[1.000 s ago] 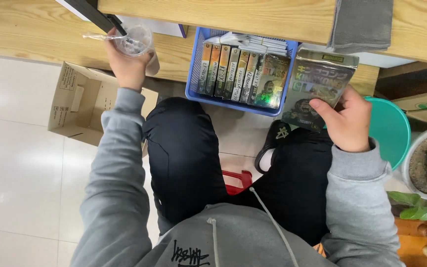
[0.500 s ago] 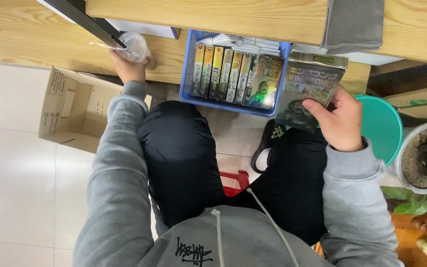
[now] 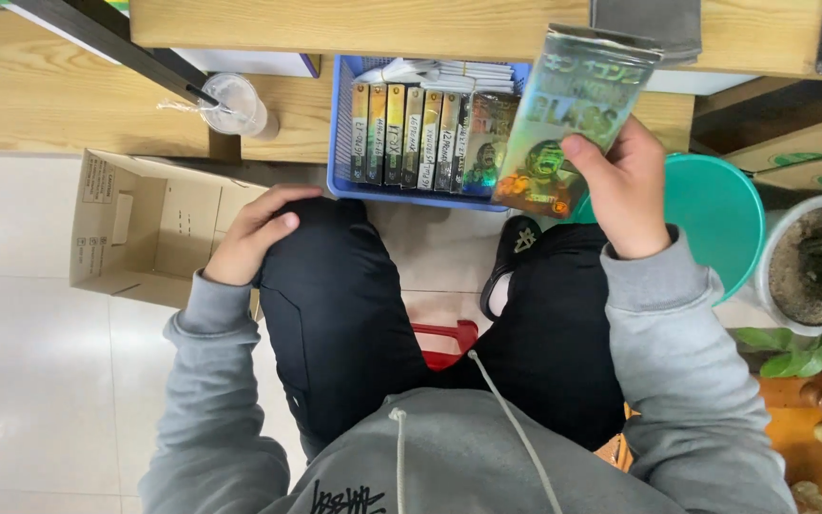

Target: The person is cleaning phone screen protectors and cases with a cloth and then placing them into protective sleeves.

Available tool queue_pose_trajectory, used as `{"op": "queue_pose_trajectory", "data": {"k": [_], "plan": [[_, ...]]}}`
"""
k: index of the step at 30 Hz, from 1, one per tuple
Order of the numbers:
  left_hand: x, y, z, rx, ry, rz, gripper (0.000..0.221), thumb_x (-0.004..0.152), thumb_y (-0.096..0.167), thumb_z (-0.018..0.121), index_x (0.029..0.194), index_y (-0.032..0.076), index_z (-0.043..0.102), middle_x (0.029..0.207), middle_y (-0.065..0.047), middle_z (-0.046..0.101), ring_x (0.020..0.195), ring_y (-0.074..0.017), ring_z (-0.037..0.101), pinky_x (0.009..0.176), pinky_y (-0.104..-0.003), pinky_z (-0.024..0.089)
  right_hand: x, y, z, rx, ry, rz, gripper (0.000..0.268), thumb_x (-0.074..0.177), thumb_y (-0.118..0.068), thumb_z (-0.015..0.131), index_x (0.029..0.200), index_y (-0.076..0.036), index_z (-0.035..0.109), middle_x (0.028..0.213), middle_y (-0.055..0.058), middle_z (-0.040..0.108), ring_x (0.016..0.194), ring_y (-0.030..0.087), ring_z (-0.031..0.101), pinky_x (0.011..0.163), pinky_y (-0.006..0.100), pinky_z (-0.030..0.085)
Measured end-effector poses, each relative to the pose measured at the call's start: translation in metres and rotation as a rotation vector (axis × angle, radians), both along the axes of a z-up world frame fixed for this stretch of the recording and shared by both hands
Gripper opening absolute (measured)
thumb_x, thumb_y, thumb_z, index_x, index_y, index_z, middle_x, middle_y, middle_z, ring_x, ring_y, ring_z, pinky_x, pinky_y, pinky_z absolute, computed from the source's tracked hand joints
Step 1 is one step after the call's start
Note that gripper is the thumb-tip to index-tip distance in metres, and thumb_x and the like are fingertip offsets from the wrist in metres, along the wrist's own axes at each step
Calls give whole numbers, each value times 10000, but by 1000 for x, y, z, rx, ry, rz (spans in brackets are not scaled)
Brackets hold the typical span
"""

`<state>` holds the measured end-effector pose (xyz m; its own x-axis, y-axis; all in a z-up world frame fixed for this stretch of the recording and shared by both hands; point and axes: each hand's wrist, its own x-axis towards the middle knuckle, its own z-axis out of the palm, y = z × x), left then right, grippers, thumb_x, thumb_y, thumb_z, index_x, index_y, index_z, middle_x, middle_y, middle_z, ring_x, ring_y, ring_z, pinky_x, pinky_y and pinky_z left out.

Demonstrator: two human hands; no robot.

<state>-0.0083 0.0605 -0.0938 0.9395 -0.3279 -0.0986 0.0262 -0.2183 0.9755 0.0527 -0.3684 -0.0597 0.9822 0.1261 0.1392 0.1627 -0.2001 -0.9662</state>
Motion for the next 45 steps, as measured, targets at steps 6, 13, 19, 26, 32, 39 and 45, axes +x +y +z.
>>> {"op": "queue_pose_trajectory", "data": {"k": [6, 13, 19, 26, 32, 39, 45], "plan": [[17, -44, 46, 620, -117, -163, 413, 892, 417, 609, 1186, 137, 686, 1160, -101, 678, 1043, -297, 644, 903, -408, 470, 31, 43, 23, 63, 221, -11, 250, 954, -222, 626, 1141, -58, 635, 1097, 26, 681, 1009, 116, 620, 862, 275, 519], [97, -125, 63, 473, 7, 15, 856, 832, 623, 545, 1492, 165, 250, 1246, -160, 627, 1172, -281, 622, 938, -403, 464, 75, 94, 12, 301, 452, -11, 350, 850, -449, 639, 983, -125, 663, 942, 1, 696, 914, 149, 686, 787, 293, 575], [123, -154, 8, -123, 70, 184, 703, 843, 239, 675, 1419, 53, 317, 1193, -126, 666, 1039, -226, 682, 877, -335, 575, 66, 98, 4, 405, 589, 56, 512, 852, -453, 589, 1209, -87, 609, 1198, 89, 684, 1095, 211, 671, 940, 355, 566], [71, -43, 12, -401, -212, 423, 320, 817, 80, 738, 1102, 59, 593, 1034, -76, 676, 943, -195, 655, 817, -309, 558, 37, 92, 9, -136, 342, 453, 503, 1008, -300, 388, 1422, -16, 428, 1138, 155, 634, 916, 223, 662, 730, 302, 559], [-26, 107, -66, -302, -287, 942, 258, 853, 15, 669, 1029, 92, 498, 959, -81, 637, 862, -155, 590, 761, -275, 487, -8, 84, 36, -363, 159, 546, 334, 1011, -54, 504, 1324, 56, 542, 1126, 187, 661, 999, 240, 659, 923, 336, 527], [-110, 153, -277, -5, 348, 1436, 422, 774, 210, 691, 1143, 101, 517, 1066, -88, 673, 952, -203, 661, 813, -321, 561, -30, 79, 11, -427, 324, 578, 324, 986, -32, 511, 1291, 64, 564, 1098, 201, 668, 1012, 253, 654, 932, 349, 542], [-144, 118, -324, -186, 692, 1516, 448, 837, 243, 651, 1222, 65, 507, 1191, -130, 641, 1066, -288, 649, 928, -394, 549, -28, 89, 3, -468, 386, 574, 345, 1020, -122, 472, 1311, 44, 556, 1106, 199, 667, 978, 273, 655, 856, 363, 548]]}}
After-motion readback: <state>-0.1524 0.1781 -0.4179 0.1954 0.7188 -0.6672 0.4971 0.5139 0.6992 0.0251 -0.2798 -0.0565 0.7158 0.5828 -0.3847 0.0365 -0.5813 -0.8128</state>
